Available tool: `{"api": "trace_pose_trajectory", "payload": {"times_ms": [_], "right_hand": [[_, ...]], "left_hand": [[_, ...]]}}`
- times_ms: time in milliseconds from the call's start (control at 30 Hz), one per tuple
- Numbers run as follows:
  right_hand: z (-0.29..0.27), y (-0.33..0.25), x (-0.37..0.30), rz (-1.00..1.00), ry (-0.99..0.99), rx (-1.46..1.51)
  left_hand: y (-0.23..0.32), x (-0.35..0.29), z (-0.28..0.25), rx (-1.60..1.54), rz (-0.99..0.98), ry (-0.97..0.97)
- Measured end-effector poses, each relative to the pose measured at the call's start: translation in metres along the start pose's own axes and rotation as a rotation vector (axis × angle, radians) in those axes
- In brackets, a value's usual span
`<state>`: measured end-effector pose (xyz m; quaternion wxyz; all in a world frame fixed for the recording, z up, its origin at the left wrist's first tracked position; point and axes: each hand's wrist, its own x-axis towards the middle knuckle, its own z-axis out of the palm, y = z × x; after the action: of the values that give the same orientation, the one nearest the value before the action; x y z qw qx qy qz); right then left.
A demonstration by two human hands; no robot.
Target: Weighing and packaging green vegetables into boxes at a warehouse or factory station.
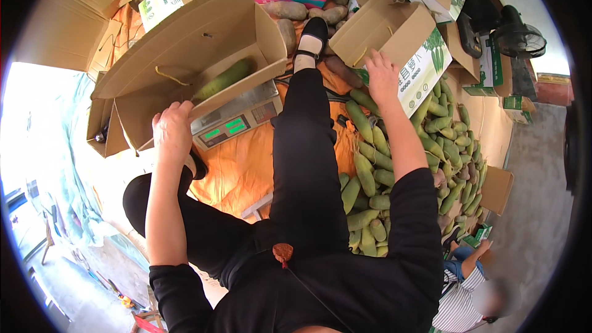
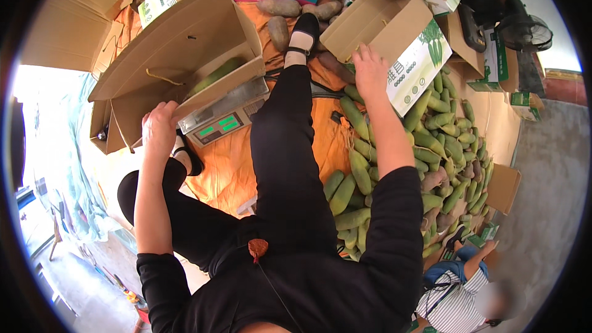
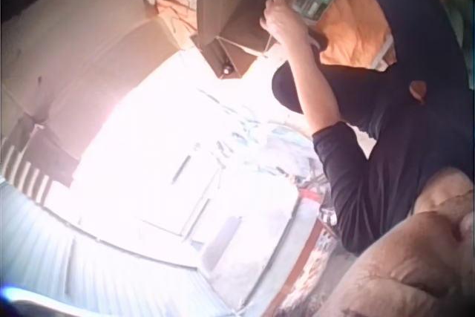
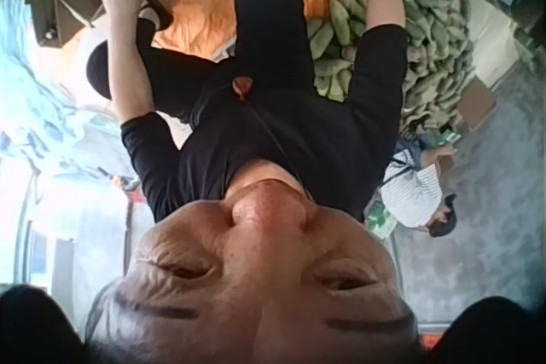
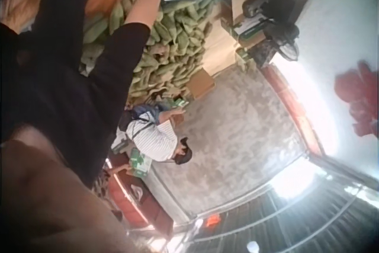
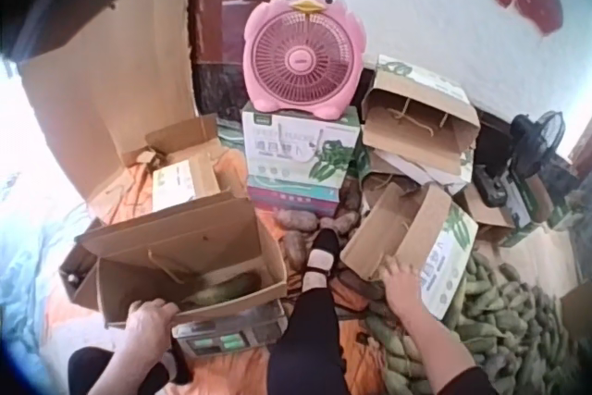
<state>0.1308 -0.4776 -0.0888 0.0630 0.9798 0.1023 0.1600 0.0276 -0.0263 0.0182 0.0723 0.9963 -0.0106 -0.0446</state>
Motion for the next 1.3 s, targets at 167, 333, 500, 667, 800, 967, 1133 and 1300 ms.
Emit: {"api": "trace_pose_trajectory", "payload": {"times_ms": [167,333,500,667,800,967,1133,1300], "right_hand": [[0.008,0.019,0.031,-0.230,-0.408,-0.357],[-0.002,0.009,0.035,-0.342,-0.586,-0.435],[-0.036,0.016,0.014,-0.478,-0.584,-0.390],[-0.097,0.015,0.009,-0.358,-0.386,-0.137],[-0.134,0.012,0.018,-0.210,-0.129,0.155],[-0.183,0.030,0.033,0.136,0.283,0.679],[-0.259,0.002,0.065,0.214,0.627,0.827],[-0.329,-0.056,0.134,-0.218,0.967,1.280]], "left_hand": [[0.001,-0.002,-0.004,0.014,-0.010,-0.057],[-0.001,-0.006,-0.002,-0.002,-0.019,-0.049],[0.004,-0.007,-0.003,-0.007,0.016,-0.042],[0.004,-0.009,-0.002,-0.009,-0.004,-0.080],[0.003,-0.010,-0.001,0.034,0.003,-0.124],[0.008,-0.012,0.002,0.045,0.000,-0.130],[0.014,-0.014,-0.003,0.057,-0.040,-0.217],[0.012,-0.023,0.006,0.112,-0.029,-0.253]]}}
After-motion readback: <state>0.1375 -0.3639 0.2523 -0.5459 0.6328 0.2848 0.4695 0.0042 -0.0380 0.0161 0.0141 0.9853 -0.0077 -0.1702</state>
